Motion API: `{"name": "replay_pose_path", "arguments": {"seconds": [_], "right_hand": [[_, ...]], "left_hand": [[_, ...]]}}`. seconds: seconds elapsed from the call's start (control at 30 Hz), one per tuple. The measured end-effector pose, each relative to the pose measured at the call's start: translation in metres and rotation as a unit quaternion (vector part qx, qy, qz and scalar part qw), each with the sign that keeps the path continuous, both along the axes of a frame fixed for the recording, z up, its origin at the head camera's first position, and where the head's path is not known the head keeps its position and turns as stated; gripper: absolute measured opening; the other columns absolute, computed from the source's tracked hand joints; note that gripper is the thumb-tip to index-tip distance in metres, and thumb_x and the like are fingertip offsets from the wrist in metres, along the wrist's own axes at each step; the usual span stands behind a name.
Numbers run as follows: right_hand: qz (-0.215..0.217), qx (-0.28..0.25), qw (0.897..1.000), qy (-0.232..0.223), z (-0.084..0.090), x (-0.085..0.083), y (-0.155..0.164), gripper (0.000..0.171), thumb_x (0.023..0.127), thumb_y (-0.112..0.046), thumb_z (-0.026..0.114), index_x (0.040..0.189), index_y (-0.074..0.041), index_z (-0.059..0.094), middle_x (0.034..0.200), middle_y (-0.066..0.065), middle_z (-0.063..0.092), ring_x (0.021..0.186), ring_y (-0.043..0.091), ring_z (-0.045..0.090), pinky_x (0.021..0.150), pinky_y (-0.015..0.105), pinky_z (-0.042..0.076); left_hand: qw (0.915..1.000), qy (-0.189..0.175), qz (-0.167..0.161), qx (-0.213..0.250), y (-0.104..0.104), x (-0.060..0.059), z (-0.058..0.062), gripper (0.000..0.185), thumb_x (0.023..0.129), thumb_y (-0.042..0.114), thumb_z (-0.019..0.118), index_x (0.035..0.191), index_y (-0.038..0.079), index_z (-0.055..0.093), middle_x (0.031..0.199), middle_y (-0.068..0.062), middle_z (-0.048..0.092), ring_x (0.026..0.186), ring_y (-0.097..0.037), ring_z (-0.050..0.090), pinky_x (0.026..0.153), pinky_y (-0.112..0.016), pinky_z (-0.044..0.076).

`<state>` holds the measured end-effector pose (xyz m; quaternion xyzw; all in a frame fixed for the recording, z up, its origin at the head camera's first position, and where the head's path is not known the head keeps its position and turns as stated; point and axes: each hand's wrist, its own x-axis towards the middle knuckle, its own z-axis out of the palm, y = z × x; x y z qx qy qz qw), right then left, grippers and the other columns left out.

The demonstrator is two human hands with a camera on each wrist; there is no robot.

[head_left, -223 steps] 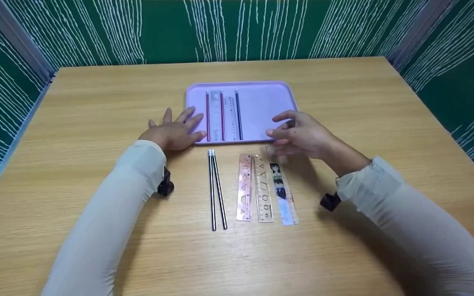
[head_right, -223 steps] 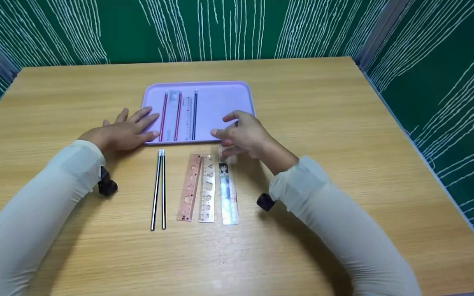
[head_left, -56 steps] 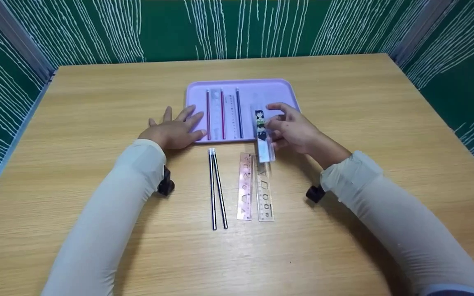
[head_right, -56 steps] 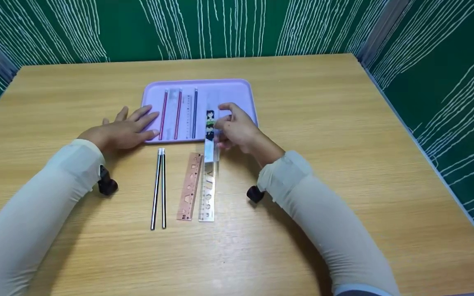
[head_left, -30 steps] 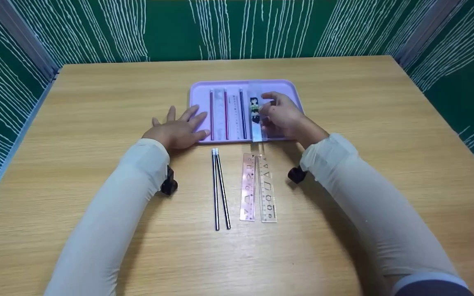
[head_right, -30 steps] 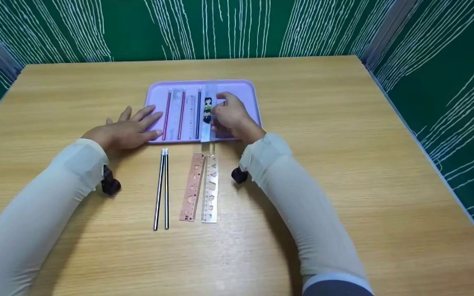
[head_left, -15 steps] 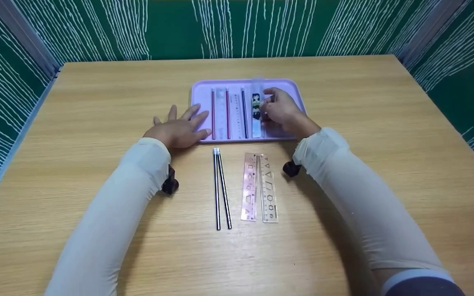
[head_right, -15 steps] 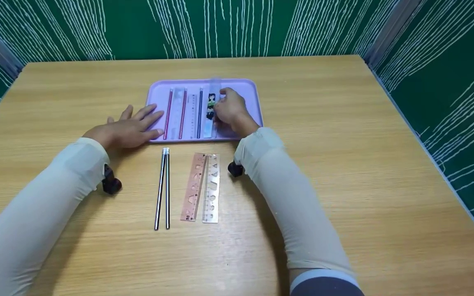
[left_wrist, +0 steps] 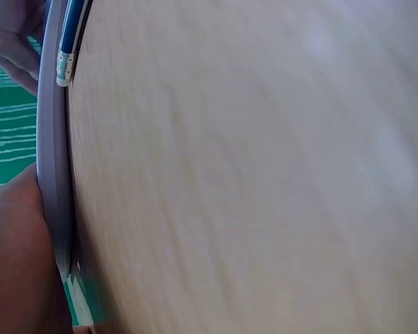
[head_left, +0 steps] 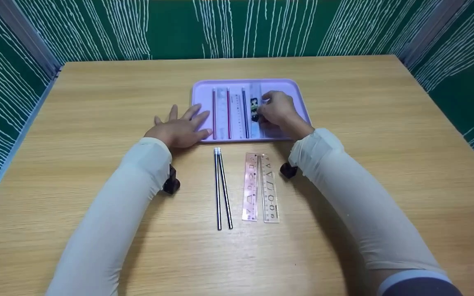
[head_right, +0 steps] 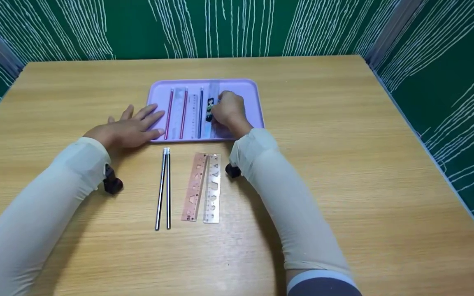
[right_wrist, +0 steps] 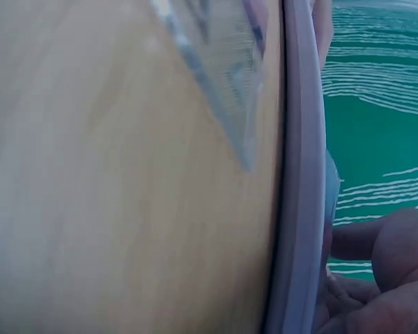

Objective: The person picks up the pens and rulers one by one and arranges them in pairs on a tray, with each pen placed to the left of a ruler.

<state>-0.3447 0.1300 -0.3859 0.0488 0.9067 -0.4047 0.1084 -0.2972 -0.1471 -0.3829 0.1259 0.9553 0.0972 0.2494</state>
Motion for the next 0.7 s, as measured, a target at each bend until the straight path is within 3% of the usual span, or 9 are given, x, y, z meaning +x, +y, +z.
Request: {"name": "replay_pose_path", "arguments": {"seconds": [0.1, 0.3, 0.5, 0.7], "right_hand": [[0.001, 0.046, 0.999, 0.014, 0.001, 0.002, -0.002, 0.049, 0.098, -0.012, 0.061, 0.146, -0.005, 0.054, 0.118, 0.012, 0.071, 0.079, 0.013, 0.072, 0.063, 0.021, 0.058], [0.012, 0.120, 0.991, 0.054, 0.000, 0.006, 0.000, 0.044, 0.093, -0.011, 0.062, 0.137, -0.008, 0.065, 0.131, 0.013, 0.066, 0.104, 0.021, 0.064, 0.072, 0.024, 0.050], [0.020, 0.119, 0.991, 0.058, -0.002, 0.010, 0.004, 0.043, 0.093, -0.010, 0.061, 0.135, -0.008, 0.067, 0.136, 0.016, 0.063, 0.115, 0.026, 0.059, 0.084, 0.030, 0.052], [0.024, 0.102, 0.992, 0.064, 0.000, 0.014, 0.010, 0.042, 0.091, -0.008, 0.065, 0.133, -0.005, 0.066, 0.131, 0.018, 0.065, 0.114, 0.027, 0.059, 0.095, 0.035, 0.052]], "left_hand": [[1.0000, 0.000, 0.001, -0.003, 0.001, 0.000, 0.000, 0.073, 0.098, 0.077, 0.024, 0.159, 0.052, -0.005, 0.169, 0.018, -0.023, 0.153, -0.044, -0.026, 0.111, -0.081, -0.015], [1.0000, -0.003, 0.003, -0.001, 0.001, 0.000, 0.001, 0.073, 0.097, 0.078, 0.025, 0.159, 0.053, -0.005, 0.169, 0.018, -0.023, 0.153, -0.044, -0.027, 0.111, -0.080, -0.016], [1.0000, -0.002, 0.007, 0.001, 0.000, 0.000, 0.000, 0.073, 0.097, 0.077, 0.026, 0.159, 0.053, -0.003, 0.169, 0.018, -0.023, 0.153, -0.043, -0.027, 0.111, -0.080, -0.017], [1.0000, 0.000, 0.001, -0.001, -0.001, 0.000, 0.000, 0.073, 0.097, 0.078, 0.025, 0.159, 0.053, -0.004, 0.169, 0.018, -0.023, 0.153, -0.044, -0.027, 0.110, -0.081, -0.017]]}}
